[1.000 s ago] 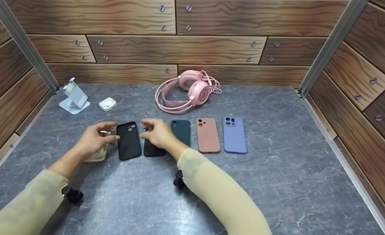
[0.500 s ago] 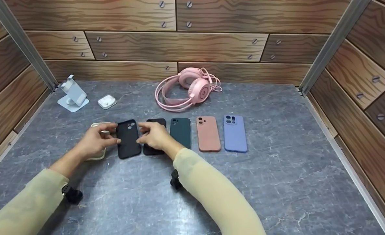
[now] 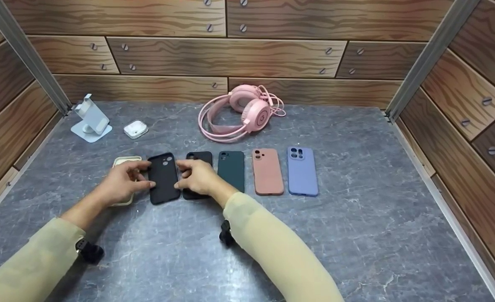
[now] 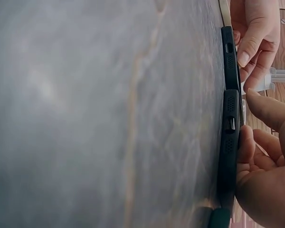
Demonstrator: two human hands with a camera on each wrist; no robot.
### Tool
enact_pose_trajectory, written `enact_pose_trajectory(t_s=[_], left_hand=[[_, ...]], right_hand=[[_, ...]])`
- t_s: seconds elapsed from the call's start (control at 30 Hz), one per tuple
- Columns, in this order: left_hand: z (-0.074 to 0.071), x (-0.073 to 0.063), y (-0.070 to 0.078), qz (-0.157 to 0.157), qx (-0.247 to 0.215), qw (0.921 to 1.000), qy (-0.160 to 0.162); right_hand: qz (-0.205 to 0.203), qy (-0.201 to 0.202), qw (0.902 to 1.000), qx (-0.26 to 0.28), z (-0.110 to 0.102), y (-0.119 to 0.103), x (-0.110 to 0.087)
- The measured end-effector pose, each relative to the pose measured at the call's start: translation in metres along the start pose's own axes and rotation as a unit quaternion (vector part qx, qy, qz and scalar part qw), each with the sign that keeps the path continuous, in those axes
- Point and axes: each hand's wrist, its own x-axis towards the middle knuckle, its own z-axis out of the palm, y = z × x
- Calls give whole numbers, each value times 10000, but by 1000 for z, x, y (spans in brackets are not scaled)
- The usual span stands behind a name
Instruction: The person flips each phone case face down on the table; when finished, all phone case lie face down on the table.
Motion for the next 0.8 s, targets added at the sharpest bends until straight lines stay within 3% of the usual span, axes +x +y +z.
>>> enact_pose_trajectory(t_s=[0.47,0.8], left_hand=[[0,-1,1,-99,185,9998,13],[1,0,2,76,290,9995,-36]], right_hand=[[-56,-159,9991,-383,2,-2,0],[-115,-207,9995,-221,1,-2,0]])
